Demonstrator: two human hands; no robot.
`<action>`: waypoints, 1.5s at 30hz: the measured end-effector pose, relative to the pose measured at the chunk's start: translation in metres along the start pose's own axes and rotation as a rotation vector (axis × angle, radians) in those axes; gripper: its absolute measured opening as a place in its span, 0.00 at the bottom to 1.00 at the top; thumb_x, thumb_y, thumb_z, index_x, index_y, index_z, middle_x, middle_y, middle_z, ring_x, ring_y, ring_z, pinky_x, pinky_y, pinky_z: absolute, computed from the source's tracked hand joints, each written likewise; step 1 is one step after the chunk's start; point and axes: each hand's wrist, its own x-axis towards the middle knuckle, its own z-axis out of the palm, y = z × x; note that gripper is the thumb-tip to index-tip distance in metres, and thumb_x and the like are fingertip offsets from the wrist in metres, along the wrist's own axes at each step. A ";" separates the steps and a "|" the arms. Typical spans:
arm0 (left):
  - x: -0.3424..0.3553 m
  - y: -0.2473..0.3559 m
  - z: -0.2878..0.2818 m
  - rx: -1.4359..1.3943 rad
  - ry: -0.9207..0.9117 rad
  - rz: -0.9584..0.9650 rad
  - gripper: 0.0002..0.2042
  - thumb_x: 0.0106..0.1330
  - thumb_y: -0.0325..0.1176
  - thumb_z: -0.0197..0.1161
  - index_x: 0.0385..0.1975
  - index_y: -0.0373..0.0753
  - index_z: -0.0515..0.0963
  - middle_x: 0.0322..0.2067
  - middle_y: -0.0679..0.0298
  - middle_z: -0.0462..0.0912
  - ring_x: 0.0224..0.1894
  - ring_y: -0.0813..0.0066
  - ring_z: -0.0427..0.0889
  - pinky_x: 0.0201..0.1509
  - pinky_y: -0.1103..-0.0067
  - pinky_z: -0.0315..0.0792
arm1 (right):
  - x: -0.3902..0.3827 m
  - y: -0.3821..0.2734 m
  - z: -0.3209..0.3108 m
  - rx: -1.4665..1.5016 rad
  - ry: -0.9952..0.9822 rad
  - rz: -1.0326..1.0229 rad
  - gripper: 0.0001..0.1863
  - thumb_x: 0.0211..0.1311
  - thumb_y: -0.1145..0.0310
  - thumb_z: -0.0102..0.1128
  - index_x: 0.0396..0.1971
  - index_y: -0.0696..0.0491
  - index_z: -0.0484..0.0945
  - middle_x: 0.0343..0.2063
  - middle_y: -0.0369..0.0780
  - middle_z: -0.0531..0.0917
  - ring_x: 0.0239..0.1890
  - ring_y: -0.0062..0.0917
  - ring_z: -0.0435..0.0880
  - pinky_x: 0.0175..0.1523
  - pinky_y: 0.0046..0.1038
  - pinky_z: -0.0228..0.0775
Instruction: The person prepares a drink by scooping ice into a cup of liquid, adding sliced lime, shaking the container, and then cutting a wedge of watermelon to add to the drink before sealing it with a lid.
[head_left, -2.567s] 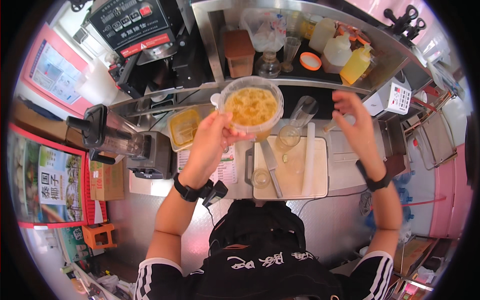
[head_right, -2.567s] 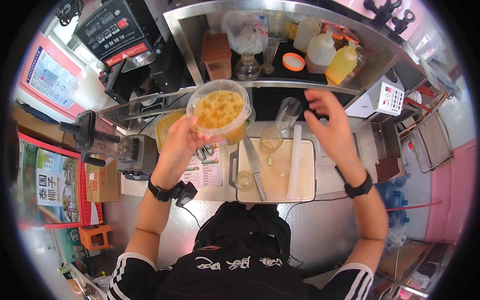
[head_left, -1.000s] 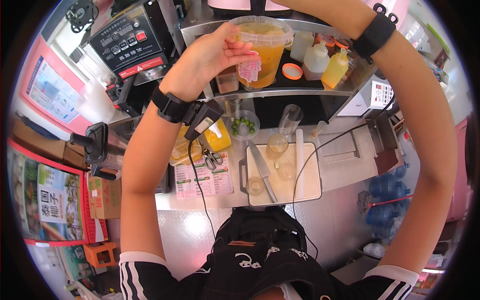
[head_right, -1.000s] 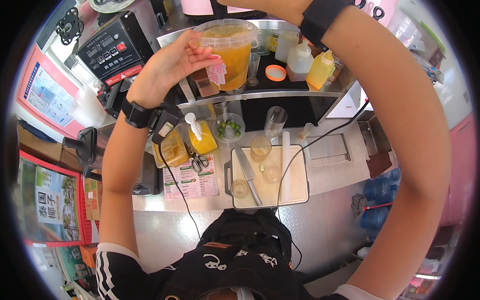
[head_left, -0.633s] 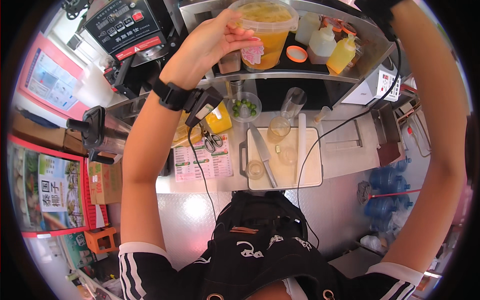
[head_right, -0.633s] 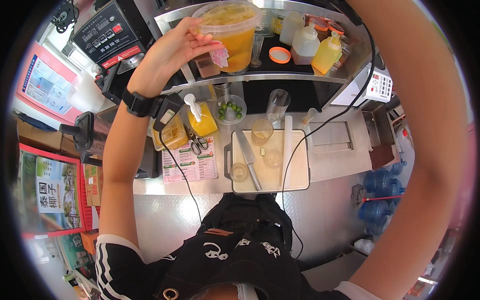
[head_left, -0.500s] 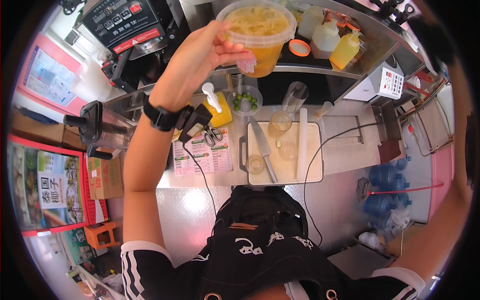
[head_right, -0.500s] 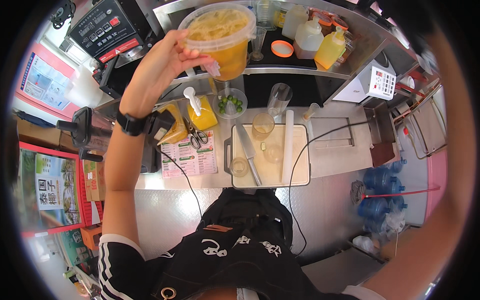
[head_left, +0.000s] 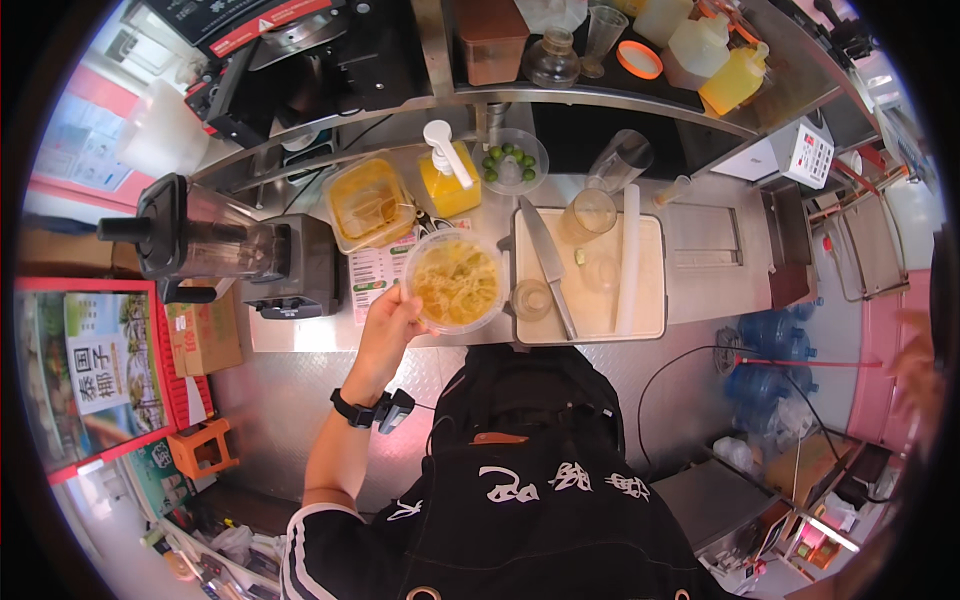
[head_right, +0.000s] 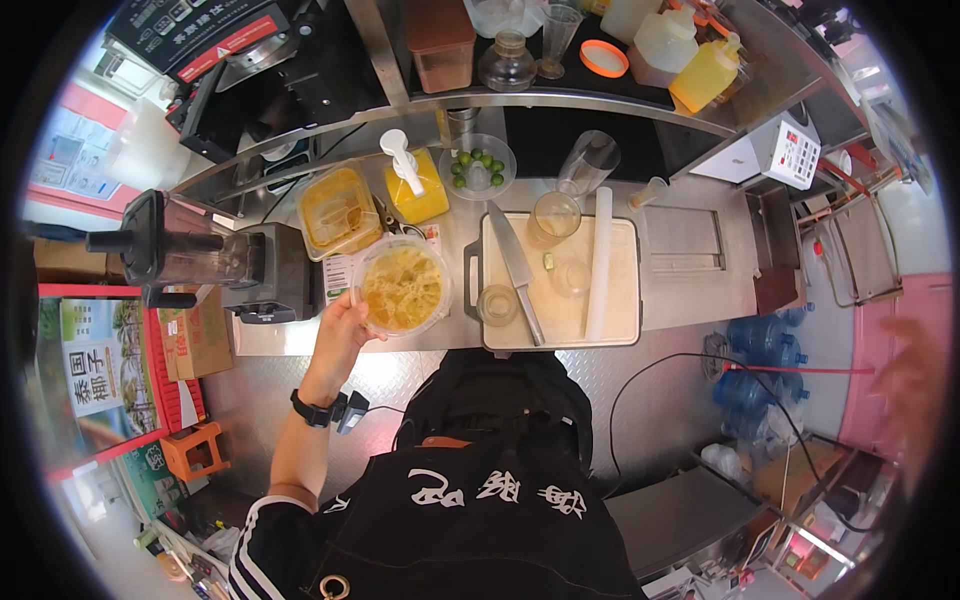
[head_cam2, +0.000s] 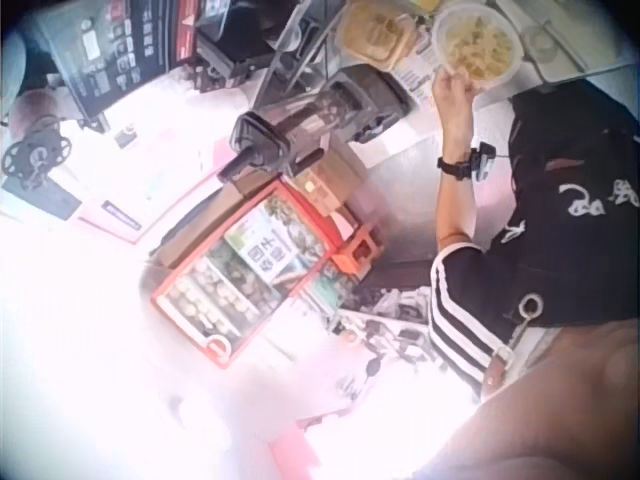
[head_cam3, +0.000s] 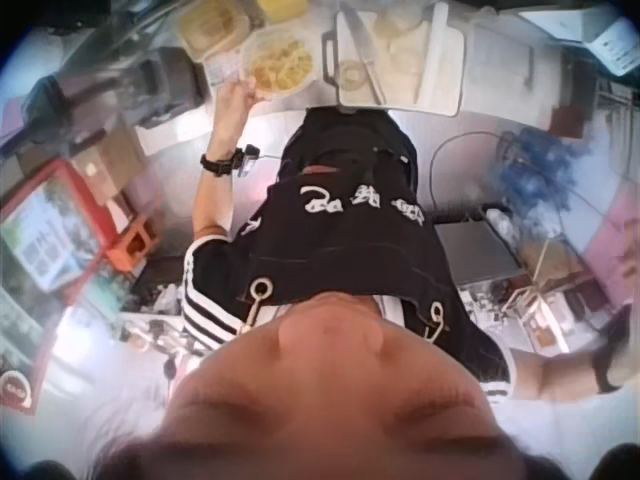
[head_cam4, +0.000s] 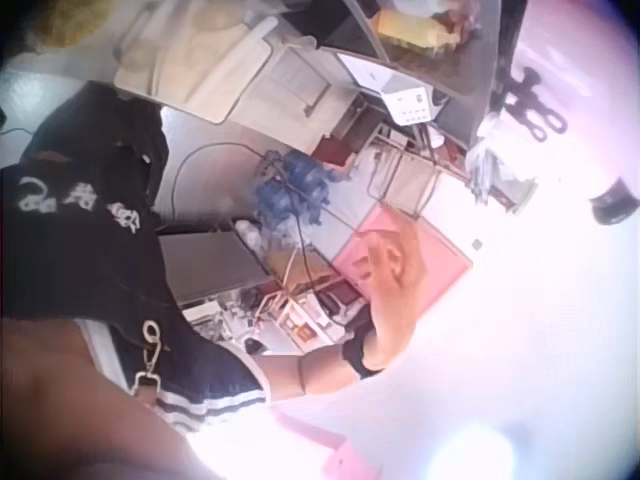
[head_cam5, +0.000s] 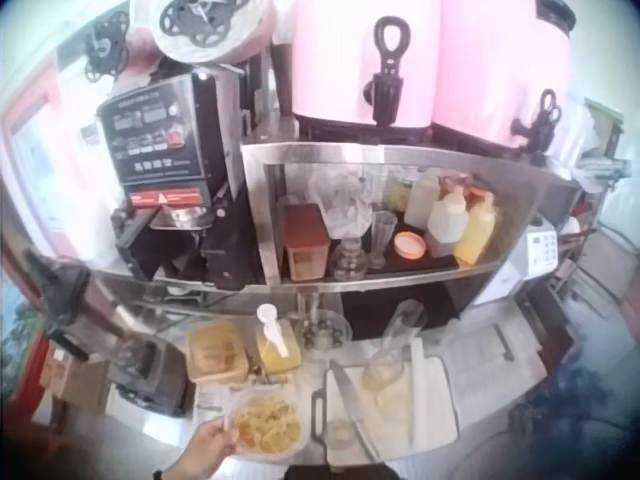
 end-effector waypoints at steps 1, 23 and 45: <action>-0.007 -0.007 0.001 0.016 0.016 -0.014 0.13 0.70 0.32 0.51 0.48 0.32 0.72 0.40 0.61 0.82 0.35 0.78 0.82 0.37 0.78 0.79 | 0.021 0.018 0.041 0.072 -0.072 -0.003 0.17 0.62 0.72 0.56 0.52 0.52 0.74 0.44 0.42 0.80 0.24 0.16 0.78 0.25 0.15 0.71; -0.004 -0.126 -0.070 -0.056 0.378 0.020 0.13 0.72 0.41 0.52 0.46 0.38 0.71 0.42 0.64 0.79 0.43 0.75 0.80 0.48 0.77 0.75 | 0.222 0.108 0.599 0.180 -0.484 -0.663 0.13 0.60 0.67 0.61 0.43 0.54 0.78 0.19 0.37 0.80 0.16 0.21 0.78 0.20 0.26 0.68; -0.496 -0.118 -0.457 0.050 1.822 -0.062 0.24 0.69 0.47 0.58 0.16 0.35 0.64 0.13 0.68 0.63 0.19 0.79 0.58 0.22 0.70 0.58 | 0.109 -0.335 0.854 0.181 -0.924 -0.221 0.07 0.59 0.70 0.54 0.35 0.57 0.76 0.20 0.43 0.81 0.16 0.28 0.80 0.19 0.28 0.74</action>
